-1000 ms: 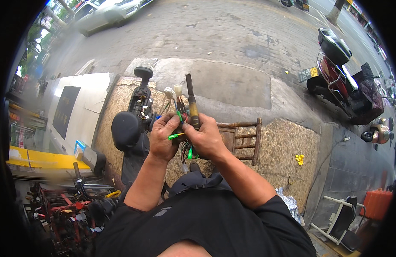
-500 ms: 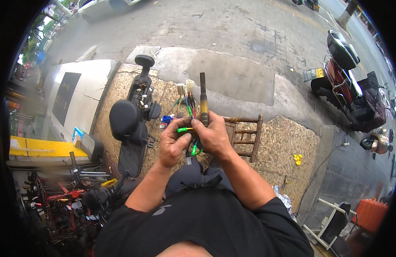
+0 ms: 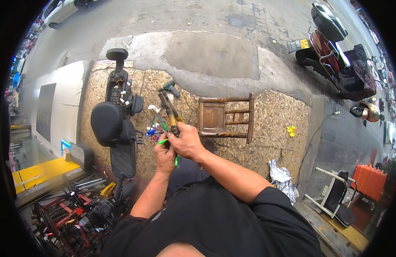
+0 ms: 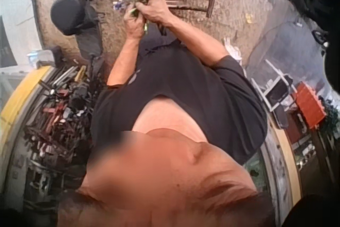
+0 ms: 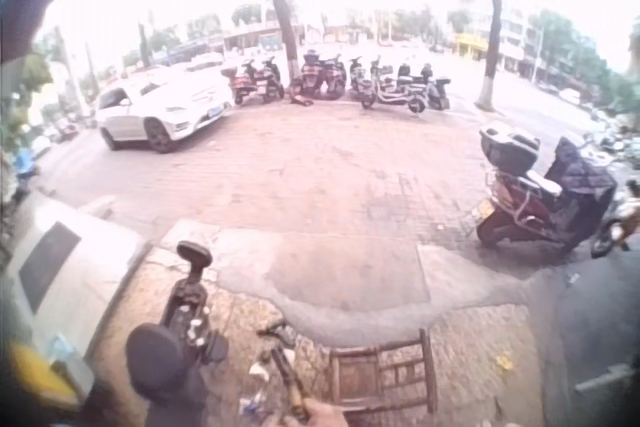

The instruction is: The person sits on the ground and works on a scooter's electrical wiring harness. They strip wire insulation with pliers, twist exposed conductors together, and secure connections with green wire connectors.

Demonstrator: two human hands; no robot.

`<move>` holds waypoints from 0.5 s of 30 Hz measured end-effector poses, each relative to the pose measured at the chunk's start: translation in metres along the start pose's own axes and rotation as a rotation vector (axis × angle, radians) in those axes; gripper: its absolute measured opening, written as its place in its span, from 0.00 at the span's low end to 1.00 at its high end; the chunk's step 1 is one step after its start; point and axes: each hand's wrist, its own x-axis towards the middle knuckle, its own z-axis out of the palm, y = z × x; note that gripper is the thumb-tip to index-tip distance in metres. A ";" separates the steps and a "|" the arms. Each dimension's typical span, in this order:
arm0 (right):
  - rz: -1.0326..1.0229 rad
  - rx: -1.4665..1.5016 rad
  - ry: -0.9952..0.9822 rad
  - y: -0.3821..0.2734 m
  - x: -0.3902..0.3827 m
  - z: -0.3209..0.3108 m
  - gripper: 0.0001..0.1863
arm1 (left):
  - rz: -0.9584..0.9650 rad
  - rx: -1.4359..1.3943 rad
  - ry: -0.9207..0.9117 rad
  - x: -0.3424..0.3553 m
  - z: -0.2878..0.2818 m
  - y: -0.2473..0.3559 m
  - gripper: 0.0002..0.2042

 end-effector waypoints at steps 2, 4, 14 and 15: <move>0.063 0.020 -0.016 0.008 0.007 0.012 0.11 | -0.036 -0.010 0.011 0.004 -0.006 -0.011 0.12; 0.055 0.032 0.015 0.015 0.012 0.022 0.13 | -0.045 -0.053 0.006 0.008 -0.012 -0.020 0.11; 0.044 0.376 0.059 0.038 0.019 0.040 0.11 | -0.236 -0.305 0.065 0.033 -0.029 -0.056 0.10; 0.036 0.284 0.091 0.047 0.024 0.035 0.09 | -0.222 -0.312 0.091 0.037 -0.032 -0.060 0.09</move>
